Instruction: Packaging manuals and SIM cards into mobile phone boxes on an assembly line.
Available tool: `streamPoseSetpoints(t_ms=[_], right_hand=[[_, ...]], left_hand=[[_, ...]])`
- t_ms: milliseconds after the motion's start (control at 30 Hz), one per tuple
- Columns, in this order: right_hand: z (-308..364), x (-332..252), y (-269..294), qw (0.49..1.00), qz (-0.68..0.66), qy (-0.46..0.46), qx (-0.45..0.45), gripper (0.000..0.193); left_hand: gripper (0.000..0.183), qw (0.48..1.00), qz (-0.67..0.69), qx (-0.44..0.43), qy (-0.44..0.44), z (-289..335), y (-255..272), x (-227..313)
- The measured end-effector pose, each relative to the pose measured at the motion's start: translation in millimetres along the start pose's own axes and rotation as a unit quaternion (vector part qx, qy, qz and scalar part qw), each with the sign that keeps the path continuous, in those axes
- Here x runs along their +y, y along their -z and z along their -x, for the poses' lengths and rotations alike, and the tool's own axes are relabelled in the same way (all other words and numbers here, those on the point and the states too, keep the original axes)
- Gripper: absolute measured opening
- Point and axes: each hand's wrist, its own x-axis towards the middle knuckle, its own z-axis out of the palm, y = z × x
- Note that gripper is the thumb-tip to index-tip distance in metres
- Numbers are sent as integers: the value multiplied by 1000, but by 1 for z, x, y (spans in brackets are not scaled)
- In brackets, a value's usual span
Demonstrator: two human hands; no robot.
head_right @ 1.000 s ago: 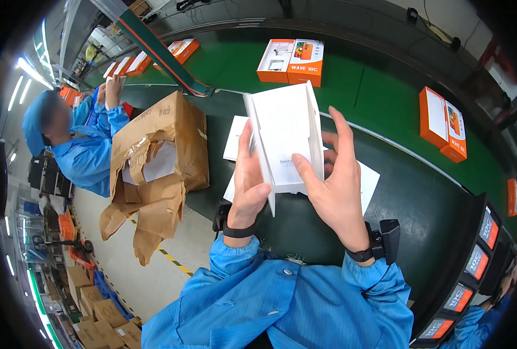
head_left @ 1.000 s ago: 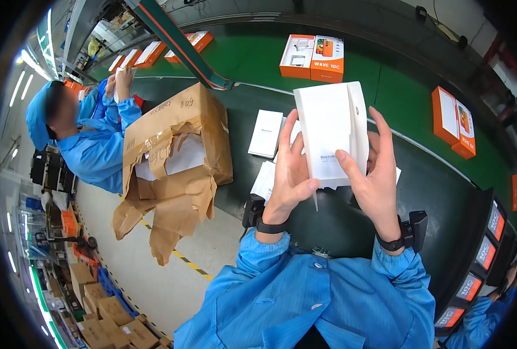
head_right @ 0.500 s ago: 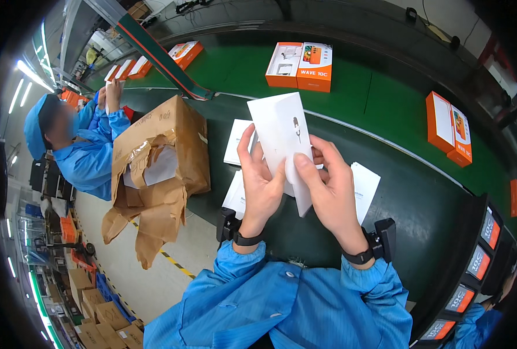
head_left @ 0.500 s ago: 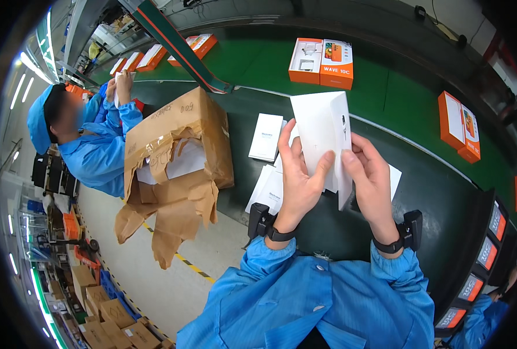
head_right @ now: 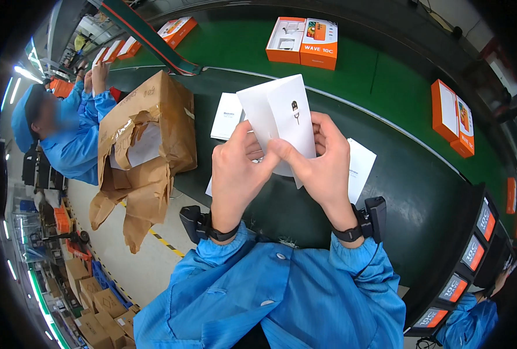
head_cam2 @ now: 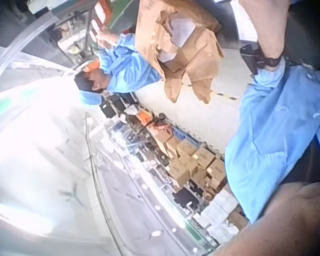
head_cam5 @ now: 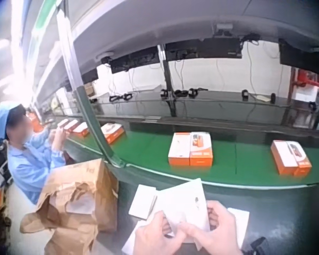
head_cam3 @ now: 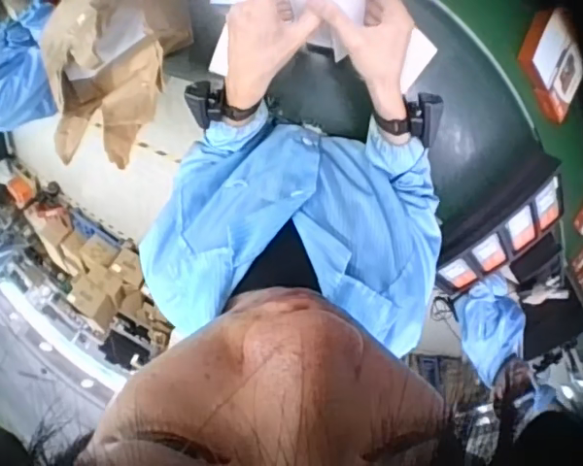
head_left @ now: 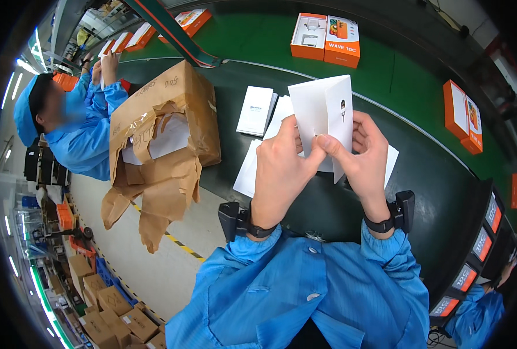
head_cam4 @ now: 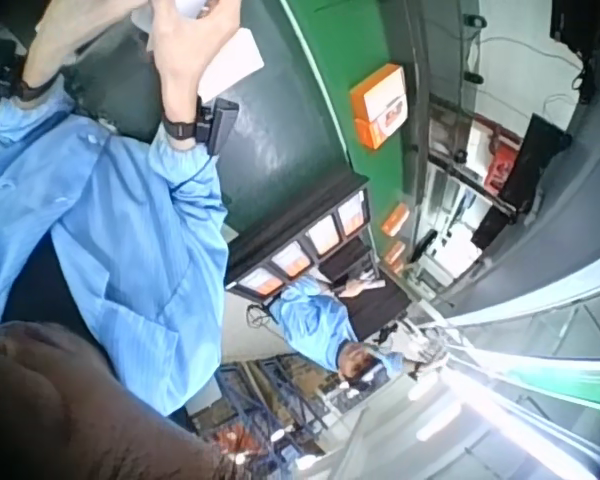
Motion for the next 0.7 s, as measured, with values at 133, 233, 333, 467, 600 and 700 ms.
streamPoseSetpoints(t_ms=[133,233,333,467,600,700], right_hand=[[0,17,-8,1000,-1,-2,21,49],[2,19,-9,1000,11,-10,13,46],[9,17,2,997,44,6,-64,44],[29,30,43,986,49,-58,-150,29],[18,21,65,973,-212,-25,92,17],[-41,-5,69,970,-23,113,216,26]], left_hand=[[34,997,56,-41,28,3,-2,0],[35,996,71,-36,34,2,-2,-7],[37,989,133,-13,66,-1,1,-14],[37,972,218,-36,74,-6,14,-21],[21,909,360,-150,144,-5,19,-24],[17,919,331,-131,171,-4,19,-41]])
